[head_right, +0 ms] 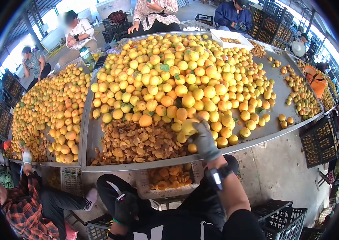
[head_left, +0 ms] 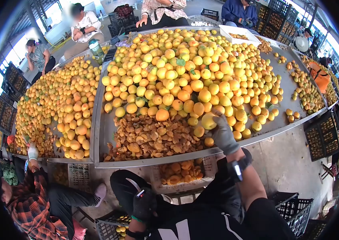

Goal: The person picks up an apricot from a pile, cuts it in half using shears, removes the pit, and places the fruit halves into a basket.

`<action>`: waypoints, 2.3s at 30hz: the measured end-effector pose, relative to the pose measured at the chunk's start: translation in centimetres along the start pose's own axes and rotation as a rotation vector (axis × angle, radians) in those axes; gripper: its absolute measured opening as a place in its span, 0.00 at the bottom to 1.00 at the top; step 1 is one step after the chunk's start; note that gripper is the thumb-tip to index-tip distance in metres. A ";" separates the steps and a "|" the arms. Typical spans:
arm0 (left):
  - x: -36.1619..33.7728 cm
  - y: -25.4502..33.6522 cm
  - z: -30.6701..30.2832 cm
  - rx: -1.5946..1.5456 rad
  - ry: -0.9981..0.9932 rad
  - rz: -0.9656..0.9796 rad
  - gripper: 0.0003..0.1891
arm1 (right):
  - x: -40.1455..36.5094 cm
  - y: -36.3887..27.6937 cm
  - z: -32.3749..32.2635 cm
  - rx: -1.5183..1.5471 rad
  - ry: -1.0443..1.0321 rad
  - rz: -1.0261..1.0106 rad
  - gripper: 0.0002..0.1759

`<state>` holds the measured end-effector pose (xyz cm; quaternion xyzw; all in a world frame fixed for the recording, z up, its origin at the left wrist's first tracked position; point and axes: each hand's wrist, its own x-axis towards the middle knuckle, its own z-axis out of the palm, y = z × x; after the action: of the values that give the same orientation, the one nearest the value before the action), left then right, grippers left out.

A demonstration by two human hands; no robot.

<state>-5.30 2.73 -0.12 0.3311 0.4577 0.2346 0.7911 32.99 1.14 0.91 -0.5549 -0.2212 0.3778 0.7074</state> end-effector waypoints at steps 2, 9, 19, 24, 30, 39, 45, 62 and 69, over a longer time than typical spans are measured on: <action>0.3 0.5 0.8 0.141 -0.032 0.048 0.05 | -3.0 -1.2 0.7 0.641 -0.170 0.318 0.25; 2.6 1.6 4.6 0.923 -0.025 0.436 0.09 | -11.3 1.9 3.4 0.503 -0.386 0.569 0.29; 0.6 2.6 6.3 1.180 -0.307 0.509 0.10 | -15.8 4.1 6.6 0.163 -0.442 0.559 0.16; 0.3 1.6 4.0 0.111 -0.613 -0.351 0.13 | -16.5 3.9 6.4 0.548 -0.313 0.669 0.23; -0.1 2.2 2.3 0.013 -0.407 -0.113 0.12 | -15.9 5.3 4.8 1.047 -0.563 0.867 0.29; -6.4 1.2 -3.4 -0.015 -0.157 0.191 0.09 | -15.8 6.7 8.8 1.120 -0.660 1.106 0.30; -5.9 -0.3 -0.2 0.755 0.057 0.838 0.13 | -18.3 4.0 11.2 0.170 -0.760 0.484 0.26; -3.9 -1.6 3.0 1.584 -0.083 1.366 0.20 | -22.6 1.9 6.7 -0.120 -0.470 0.253 0.29; -4.2 -1.1 4.5 1.474 -0.298 1.014 0.17 | -22.5 1.9 6.6 -0.351 -0.455 -0.185 0.26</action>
<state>-3.21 -2.20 3.11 0.9423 0.1841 0.1571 0.2315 13.73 -12.21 3.35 -0.5473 -0.4856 0.3825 0.5643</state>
